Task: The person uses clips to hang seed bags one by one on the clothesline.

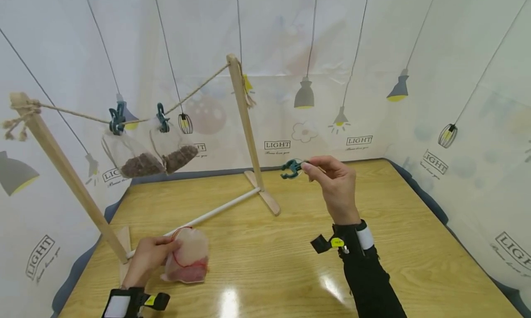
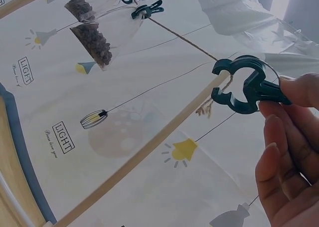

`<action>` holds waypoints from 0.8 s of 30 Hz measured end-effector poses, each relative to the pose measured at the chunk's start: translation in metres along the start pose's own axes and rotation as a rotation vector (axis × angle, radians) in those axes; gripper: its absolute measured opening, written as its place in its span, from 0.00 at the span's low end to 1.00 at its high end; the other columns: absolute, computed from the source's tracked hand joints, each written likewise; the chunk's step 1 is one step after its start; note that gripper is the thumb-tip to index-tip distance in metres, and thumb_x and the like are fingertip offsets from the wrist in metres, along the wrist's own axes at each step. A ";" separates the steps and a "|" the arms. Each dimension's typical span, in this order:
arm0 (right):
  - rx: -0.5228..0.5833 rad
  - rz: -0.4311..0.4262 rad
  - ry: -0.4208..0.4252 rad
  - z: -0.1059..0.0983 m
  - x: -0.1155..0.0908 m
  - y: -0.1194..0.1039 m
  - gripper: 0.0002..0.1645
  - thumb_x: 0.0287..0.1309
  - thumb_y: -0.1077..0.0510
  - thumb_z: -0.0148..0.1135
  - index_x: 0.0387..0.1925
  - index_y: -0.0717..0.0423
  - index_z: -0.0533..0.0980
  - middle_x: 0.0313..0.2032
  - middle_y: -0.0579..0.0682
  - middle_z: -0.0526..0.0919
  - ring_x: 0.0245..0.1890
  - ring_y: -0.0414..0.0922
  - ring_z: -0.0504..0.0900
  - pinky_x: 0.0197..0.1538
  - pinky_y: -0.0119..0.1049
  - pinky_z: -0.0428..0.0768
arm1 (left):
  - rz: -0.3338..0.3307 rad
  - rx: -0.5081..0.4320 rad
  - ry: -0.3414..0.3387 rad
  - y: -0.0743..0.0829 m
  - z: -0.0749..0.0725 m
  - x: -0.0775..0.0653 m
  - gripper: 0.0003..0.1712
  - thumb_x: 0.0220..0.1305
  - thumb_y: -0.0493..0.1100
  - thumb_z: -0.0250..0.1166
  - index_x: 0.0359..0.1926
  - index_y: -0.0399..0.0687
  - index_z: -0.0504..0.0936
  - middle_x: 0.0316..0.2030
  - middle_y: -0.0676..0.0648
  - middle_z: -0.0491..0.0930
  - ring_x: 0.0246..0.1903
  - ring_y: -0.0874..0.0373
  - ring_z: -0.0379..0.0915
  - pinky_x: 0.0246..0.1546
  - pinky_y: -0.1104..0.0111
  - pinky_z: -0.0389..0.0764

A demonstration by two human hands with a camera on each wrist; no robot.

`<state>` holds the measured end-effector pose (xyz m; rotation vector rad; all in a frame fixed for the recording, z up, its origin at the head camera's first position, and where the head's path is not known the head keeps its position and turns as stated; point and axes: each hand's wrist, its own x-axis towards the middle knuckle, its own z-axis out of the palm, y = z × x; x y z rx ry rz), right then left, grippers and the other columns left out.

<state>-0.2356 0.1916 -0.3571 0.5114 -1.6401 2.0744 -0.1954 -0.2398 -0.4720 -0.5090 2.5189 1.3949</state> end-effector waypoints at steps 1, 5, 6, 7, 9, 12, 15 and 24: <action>-0.001 -0.001 -0.001 0.000 0.000 0.000 0.04 0.60 0.70 0.70 0.38 0.65 0.85 0.34 0.44 0.89 0.28 0.40 0.81 0.34 0.31 0.81 | 0.009 0.004 0.004 0.002 0.000 0.000 0.33 0.66 0.52 0.72 0.58 0.28 0.81 0.51 0.33 0.84 0.41 0.56 0.78 0.33 0.69 0.81; -0.009 0.010 -0.003 0.001 0.000 0.001 0.04 0.61 0.69 0.70 0.38 0.64 0.85 0.33 0.43 0.89 0.26 0.41 0.79 0.35 0.31 0.81 | 0.071 0.018 0.031 0.010 0.001 -0.003 0.31 0.66 0.54 0.71 0.58 0.33 0.83 0.51 0.38 0.85 0.42 0.59 0.76 0.35 0.71 0.78; -0.014 0.014 -0.003 0.002 -0.001 0.001 0.04 0.61 0.69 0.70 0.38 0.64 0.85 0.33 0.43 0.89 0.25 0.41 0.79 0.35 0.31 0.81 | 0.085 0.024 0.042 0.012 0.001 -0.004 0.30 0.66 0.55 0.71 0.57 0.35 0.84 0.50 0.41 0.86 0.41 0.61 0.75 0.36 0.71 0.77; -0.017 0.019 -0.003 0.002 -0.001 0.001 0.04 0.61 0.69 0.69 0.38 0.64 0.85 0.32 0.43 0.89 0.25 0.41 0.79 0.35 0.31 0.81 | 0.103 0.025 0.052 0.016 0.002 -0.005 0.29 0.66 0.56 0.71 0.56 0.36 0.85 0.49 0.42 0.87 0.41 0.62 0.76 0.37 0.72 0.77; -0.025 0.026 -0.003 0.002 -0.001 0.001 0.04 0.61 0.69 0.69 0.39 0.63 0.85 0.32 0.43 0.89 0.25 0.41 0.79 0.35 0.31 0.81 | 0.139 0.030 0.067 0.023 0.002 -0.007 0.28 0.66 0.56 0.71 0.55 0.38 0.87 0.47 0.44 0.88 0.42 0.65 0.77 0.38 0.73 0.78; -0.036 0.031 -0.009 0.003 -0.001 0.003 0.04 0.61 0.68 0.69 0.39 0.63 0.85 0.33 0.42 0.89 0.26 0.41 0.79 0.35 0.31 0.81 | 0.183 0.020 0.085 0.036 0.003 -0.011 0.28 0.67 0.58 0.70 0.56 0.39 0.86 0.49 0.43 0.88 0.44 0.65 0.80 0.40 0.75 0.80; -0.053 0.023 -0.021 0.005 0.002 0.004 0.05 0.62 0.67 0.69 0.40 0.65 0.85 0.32 0.42 0.88 0.26 0.41 0.79 0.35 0.31 0.81 | 0.239 0.007 0.103 0.051 0.003 -0.015 0.29 0.68 0.59 0.69 0.56 0.41 0.86 0.50 0.42 0.88 0.44 0.62 0.82 0.39 0.76 0.82; -0.058 -0.012 -0.077 0.024 0.024 0.001 0.06 0.63 0.66 0.69 0.41 0.62 0.85 0.36 0.41 0.88 0.29 0.41 0.80 0.35 0.32 0.80 | 0.425 -0.038 0.184 0.090 0.005 -0.029 0.24 0.69 0.58 0.67 0.53 0.45 0.87 0.44 0.41 0.89 0.34 0.64 0.83 0.35 0.74 0.84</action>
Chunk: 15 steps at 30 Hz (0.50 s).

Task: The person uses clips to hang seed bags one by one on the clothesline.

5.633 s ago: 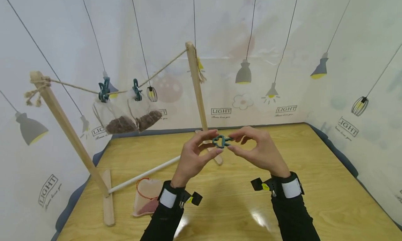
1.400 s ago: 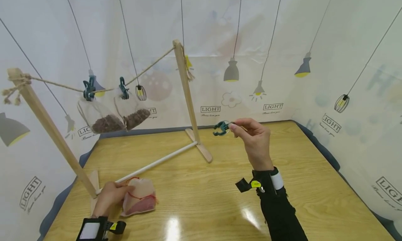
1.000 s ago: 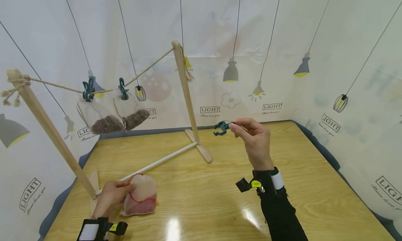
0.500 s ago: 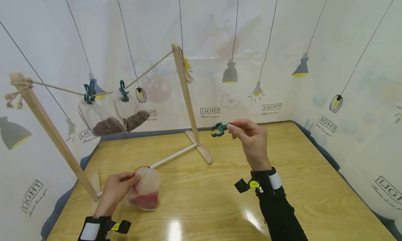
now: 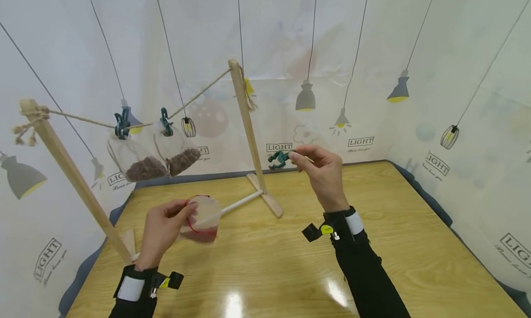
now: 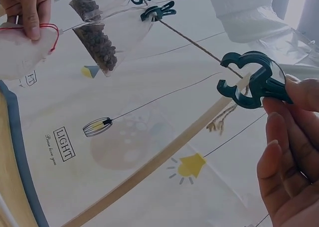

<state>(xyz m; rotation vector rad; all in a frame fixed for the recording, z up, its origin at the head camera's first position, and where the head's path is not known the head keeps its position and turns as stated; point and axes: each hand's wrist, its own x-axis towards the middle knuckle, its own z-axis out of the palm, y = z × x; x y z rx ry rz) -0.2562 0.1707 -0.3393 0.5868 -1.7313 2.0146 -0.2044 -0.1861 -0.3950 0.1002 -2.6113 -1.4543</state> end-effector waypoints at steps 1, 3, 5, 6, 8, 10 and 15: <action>0.003 -0.004 -0.012 0.002 0.003 -0.001 0.06 0.63 0.66 0.68 0.41 0.61 0.85 0.36 0.41 0.88 0.31 0.40 0.81 0.35 0.32 0.81 | 0.016 -0.009 0.011 0.005 0.001 0.001 0.24 0.69 0.58 0.67 0.53 0.45 0.88 0.43 0.42 0.89 0.33 0.64 0.83 0.35 0.74 0.84; 0.003 -0.015 -0.036 0.007 0.010 -0.003 0.06 0.64 0.66 0.68 0.42 0.60 0.85 0.37 0.41 0.88 0.32 0.39 0.82 0.36 0.31 0.81 | 0.054 -0.028 0.045 0.016 0.002 0.003 0.24 0.68 0.59 0.68 0.51 0.45 0.88 0.40 0.43 0.90 0.33 0.66 0.83 0.35 0.76 0.83; -0.004 -0.038 -0.060 0.012 0.018 -0.006 0.06 0.64 0.65 0.68 0.42 0.59 0.85 0.38 0.42 0.87 0.33 0.40 0.82 0.36 0.32 0.80 | 0.103 -0.061 0.075 0.027 0.005 0.006 0.22 0.68 0.58 0.68 0.50 0.45 0.89 0.38 0.43 0.90 0.32 0.67 0.84 0.35 0.77 0.83; -0.011 -0.049 -0.070 0.014 0.022 -0.007 0.05 0.64 0.64 0.68 0.42 0.58 0.85 0.38 0.42 0.87 0.33 0.40 0.82 0.36 0.32 0.80 | 0.130 -0.072 0.094 0.032 0.006 0.008 0.22 0.68 0.57 0.69 0.49 0.45 0.89 0.38 0.43 0.90 0.32 0.68 0.83 0.35 0.77 0.83; -0.030 -0.068 -0.092 0.019 0.032 -0.010 0.06 0.64 0.63 0.69 0.42 0.58 0.85 0.38 0.42 0.88 0.33 0.40 0.82 0.37 0.33 0.81 | 0.187 -0.100 0.131 0.041 0.009 0.012 0.19 0.68 0.55 0.69 0.47 0.44 0.90 0.36 0.41 0.90 0.32 0.70 0.83 0.34 0.78 0.83; -0.047 -0.091 -0.115 0.024 0.042 -0.014 0.06 0.64 0.62 0.69 0.42 0.60 0.85 0.38 0.42 0.88 0.33 0.40 0.83 0.36 0.33 0.81 | 0.242 -0.123 0.170 0.050 0.012 0.017 0.17 0.68 0.52 0.70 0.45 0.43 0.90 0.35 0.39 0.90 0.30 0.70 0.83 0.33 0.79 0.84; -0.063 -0.155 -0.166 0.039 0.070 -0.025 0.10 0.64 0.61 0.70 0.42 0.67 0.84 0.35 0.43 0.88 0.32 0.42 0.83 0.32 0.30 0.80 | 0.354 -0.178 0.252 0.076 0.018 0.036 0.16 0.68 0.50 0.71 0.44 0.41 0.91 0.34 0.39 0.89 0.28 0.70 0.82 0.30 0.80 0.83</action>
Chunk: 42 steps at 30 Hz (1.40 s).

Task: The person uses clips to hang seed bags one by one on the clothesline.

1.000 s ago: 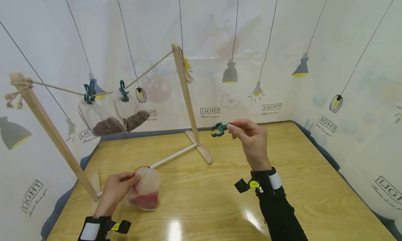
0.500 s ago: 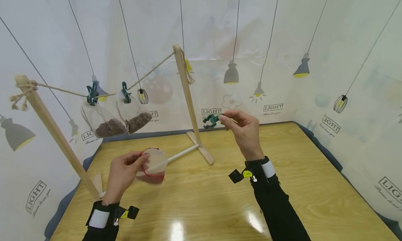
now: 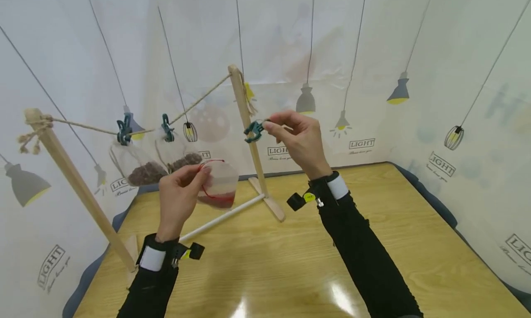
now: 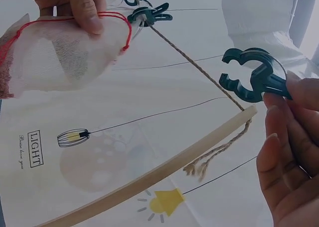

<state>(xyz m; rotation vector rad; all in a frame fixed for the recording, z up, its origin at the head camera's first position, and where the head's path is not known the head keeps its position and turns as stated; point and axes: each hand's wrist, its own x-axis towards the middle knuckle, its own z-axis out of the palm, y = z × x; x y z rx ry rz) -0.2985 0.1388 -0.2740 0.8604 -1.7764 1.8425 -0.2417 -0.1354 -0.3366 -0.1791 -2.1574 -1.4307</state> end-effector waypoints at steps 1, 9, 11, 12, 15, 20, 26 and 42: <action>-0.002 -0.012 -0.008 0.001 0.007 -0.001 0.11 0.64 0.62 0.70 0.42 0.68 0.83 0.35 0.43 0.87 0.32 0.42 0.83 0.32 0.30 0.80 | 0.017 -0.022 0.013 0.003 0.003 0.005 0.16 0.68 0.49 0.71 0.44 0.41 0.90 0.33 0.39 0.89 0.28 0.69 0.82 0.29 0.80 0.83; -0.044 -0.092 -0.081 0.011 0.050 -0.009 0.07 0.65 0.69 0.66 0.42 0.72 0.81 0.35 0.40 0.87 0.34 0.44 0.82 0.33 0.31 0.80 | 0.054 -0.171 0.106 0.025 0.024 0.033 0.16 0.69 0.49 0.70 0.46 0.40 0.89 0.31 0.47 0.87 0.28 0.65 0.82 0.31 0.78 0.84; -0.055 -0.102 -0.088 0.013 0.057 -0.011 0.07 0.65 0.68 0.66 0.42 0.71 0.82 0.35 0.38 0.87 0.33 0.43 0.82 0.33 0.31 0.80 | 0.062 -0.188 0.125 0.028 0.029 0.038 0.17 0.69 0.49 0.69 0.46 0.39 0.89 0.33 0.43 0.88 0.28 0.65 0.82 0.30 0.78 0.84; -0.060 -0.105 -0.088 0.014 0.061 -0.012 0.07 0.65 0.68 0.66 0.42 0.71 0.82 0.35 0.38 0.87 0.33 0.43 0.81 0.33 0.32 0.81 | 0.063 -0.192 0.134 0.029 0.032 0.041 0.17 0.69 0.50 0.69 0.46 0.39 0.89 0.34 0.41 0.88 0.29 0.65 0.82 0.30 0.78 0.83; -0.074 -0.103 -0.089 0.016 0.071 -0.016 0.07 0.65 0.67 0.67 0.42 0.68 0.83 0.34 0.40 0.88 0.33 0.44 0.82 0.33 0.33 0.81 | 0.058 -0.224 0.158 0.032 0.039 0.047 0.18 0.69 0.50 0.69 0.46 0.38 0.89 0.35 0.37 0.87 0.28 0.65 0.81 0.29 0.78 0.83; -0.120 -0.083 -0.111 0.022 0.087 -0.022 0.07 0.65 0.63 0.69 0.41 0.64 0.84 0.37 0.50 0.90 0.36 0.49 0.84 0.34 0.35 0.81 | 0.058 -0.257 0.194 0.036 0.047 0.055 0.18 0.69 0.50 0.69 0.45 0.38 0.89 0.35 0.37 0.87 0.28 0.64 0.81 0.28 0.78 0.81; -0.194 -0.104 -0.154 0.029 0.107 -0.030 0.07 0.64 0.61 0.70 0.39 0.62 0.86 0.37 0.54 0.90 0.34 0.45 0.84 0.37 0.34 0.81 | 0.071 -0.273 0.253 0.039 0.055 0.065 0.16 0.68 0.49 0.70 0.44 0.38 0.89 0.34 0.37 0.88 0.27 0.64 0.80 0.26 0.78 0.79; -0.431 -0.121 -0.312 0.055 0.140 -0.046 0.07 0.67 0.61 0.67 0.39 0.61 0.87 0.34 0.55 0.89 0.30 0.40 0.83 0.38 0.30 0.80 | 0.053 -0.302 0.391 0.041 0.066 0.083 0.18 0.70 0.48 0.69 0.48 0.36 0.87 0.35 0.41 0.88 0.28 0.65 0.80 0.28 0.77 0.81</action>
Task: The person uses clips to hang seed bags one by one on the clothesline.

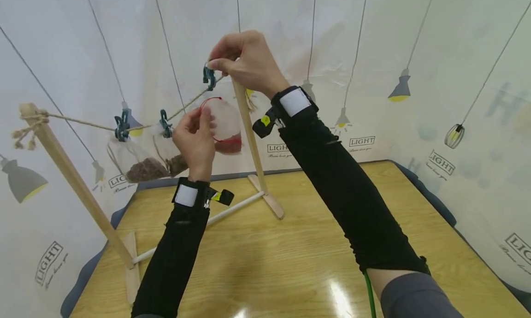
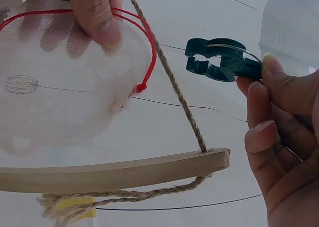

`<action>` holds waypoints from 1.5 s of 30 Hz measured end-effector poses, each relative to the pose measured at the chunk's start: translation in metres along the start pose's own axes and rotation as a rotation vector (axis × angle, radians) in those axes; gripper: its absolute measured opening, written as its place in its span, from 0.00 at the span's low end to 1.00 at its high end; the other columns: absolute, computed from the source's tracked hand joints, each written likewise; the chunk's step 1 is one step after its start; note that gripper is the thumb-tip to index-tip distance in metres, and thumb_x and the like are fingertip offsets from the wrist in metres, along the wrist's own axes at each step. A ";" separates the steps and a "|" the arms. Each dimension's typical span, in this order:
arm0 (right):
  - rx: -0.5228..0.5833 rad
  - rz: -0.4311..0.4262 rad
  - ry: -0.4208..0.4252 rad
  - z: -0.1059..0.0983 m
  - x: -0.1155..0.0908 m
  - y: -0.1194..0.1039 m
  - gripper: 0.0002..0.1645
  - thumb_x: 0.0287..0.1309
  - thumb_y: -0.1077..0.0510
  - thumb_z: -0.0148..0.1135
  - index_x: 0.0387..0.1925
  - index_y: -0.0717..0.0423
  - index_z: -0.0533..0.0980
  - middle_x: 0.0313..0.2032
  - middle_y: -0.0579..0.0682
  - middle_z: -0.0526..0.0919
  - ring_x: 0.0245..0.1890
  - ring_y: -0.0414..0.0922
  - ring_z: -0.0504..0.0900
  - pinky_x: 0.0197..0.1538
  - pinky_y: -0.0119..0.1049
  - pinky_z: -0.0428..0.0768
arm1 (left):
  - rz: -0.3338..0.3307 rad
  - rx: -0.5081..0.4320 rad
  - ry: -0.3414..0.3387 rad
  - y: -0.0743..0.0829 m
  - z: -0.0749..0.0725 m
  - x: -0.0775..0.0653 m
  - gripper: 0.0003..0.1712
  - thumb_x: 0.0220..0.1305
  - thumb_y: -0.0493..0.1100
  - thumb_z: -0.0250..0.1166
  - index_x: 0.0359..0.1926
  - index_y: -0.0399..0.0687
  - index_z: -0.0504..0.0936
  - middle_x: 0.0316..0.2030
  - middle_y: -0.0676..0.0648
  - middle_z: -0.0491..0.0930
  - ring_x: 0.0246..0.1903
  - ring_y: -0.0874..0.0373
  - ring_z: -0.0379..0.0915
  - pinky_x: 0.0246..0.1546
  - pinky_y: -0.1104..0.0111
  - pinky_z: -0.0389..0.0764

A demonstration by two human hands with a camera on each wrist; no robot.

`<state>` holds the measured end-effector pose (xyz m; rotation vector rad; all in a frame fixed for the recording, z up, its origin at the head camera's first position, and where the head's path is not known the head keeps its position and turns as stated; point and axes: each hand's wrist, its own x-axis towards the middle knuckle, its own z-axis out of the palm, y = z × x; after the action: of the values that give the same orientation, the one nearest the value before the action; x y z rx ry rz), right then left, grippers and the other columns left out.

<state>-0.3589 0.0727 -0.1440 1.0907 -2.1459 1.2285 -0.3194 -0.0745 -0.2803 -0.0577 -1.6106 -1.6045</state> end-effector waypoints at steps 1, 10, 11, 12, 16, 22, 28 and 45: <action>-0.021 0.005 -0.013 0.001 0.001 0.000 0.07 0.67 0.60 0.67 0.39 0.60 0.87 0.34 0.55 0.89 0.30 0.40 0.83 0.38 0.29 0.79 | 0.000 -0.009 0.006 0.000 0.002 0.000 0.18 0.70 0.48 0.69 0.47 0.36 0.87 0.35 0.41 0.88 0.27 0.65 0.80 0.28 0.77 0.81; -0.081 0.026 -0.086 0.004 0.005 -0.001 0.06 0.67 0.61 0.67 0.38 0.60 0.87 0.35 0.52 0.90 0.30 0.38 0.85 0.41 0.28 0.84 | 0.002 -0.032 0.023 0.003 0.011 0.001 0.17 0.71 0.50 0.68 0.44 0.38 0.88 0.34 0.42 0.87 0.28 0.63 0.78 0.27 0.75 0.77; -0.091 0.026 -0.090 0.004 0.006 -0.001 0.06 0.67 0.61 0.67 0.38 0.60 0.87 0.35 0.52 0.90 0.30 0.38 0.85 0.40 0.28 0.84 | 0.006 -0.031 0.025 0.004 0.012 0.001 0.17 0.71 0.49 0.67 0.44 0.38 0.88 0.34 0.43 0.87 0.28 0.63 0.78 0.27 0.75 0.77; -0.102 0.030 -0.096 0.005 0.006 -0.001 0.06 0.67 0.61 0.67 0.37 0.60 0.86 0.35 0.52 0.90 0.30 0.38 0.85 0.40 0.27 0.83 | 0.009 -0.032 0.028 0.004 0.012 0.002 0.17 0.71 0.50 0.67 0.44 0.38 0.88 0.34 0.43 0.87 0.27 0.63 0.78 0.27 0.75 0.77; -0.105 0.054 -0.128 0.007 0.007 -0.003 0.07 0.68 0.61 0.66 0.37 0.60 0.86 0.35 0.54 0.90 0.31 0.39 0.85 0.39 0.27 0.82 | 0.024 -0.044 0.041 0.005 0.013 0.004 0.17 0.71 0.49 0.68 0.44 0.37 0.88 0.34 0.42 0.87 0.26 0.63 0.78 0.26 0.75 0.77; -0.132 0.085 -0.167 0.011 0.008 -0.003 0.06 0.68 0.61 0.66 0.37 0.59 0.86 0.35 0.53 0.90 0.31 0.37 0.83 0.37 0.27 0.78 | 0.031 -0.056 0.052 0.006 0.013 0.004 0.17 0.71 0.48 0.68 0.43 0.35 0.88 0.33 0.40 0.87 0.26 0.63 0.78 0.26 0.75 0.77; -0.174 0.078 -0.202 0.015 0.008 -0.004 0.07 0.69 0.61 0.64 0.39 0.59 0.86 0.37 0.51 0.90 0.33 0.36 0.84 0.39 0.26 0.80 | 0.030 -0.041 0.064 0.006 0.012 0.003 0.17 0.72 0.47 0.67 0.43 0.35 0.88 0.35 0.38 0.86 0.25 0.62 0.78 0.25 0.77 0.77; -0.247 0.038 -0.303 0.012 0.004 -0.003 0.17 0.68 0.55 0.66 0.55 0.57 0.84 0.44 0.51 0.89 0.40 0.40 0.85 0.42 0.28 0.82 | 0.018 -0.028 0.026 0.004 0.010 0.003 0.16 0.72 0.49 0.66 0.45 0.39 0.87 0.35 0.43 0.86 0.28 0.62 0.78 0.28 0.74 0.79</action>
<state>-0.3591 0.0596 -0.1461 1.1919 -2.4735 0.8246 -0.3240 -0.0672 -0.2739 -0.0662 -1.5636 -1.6082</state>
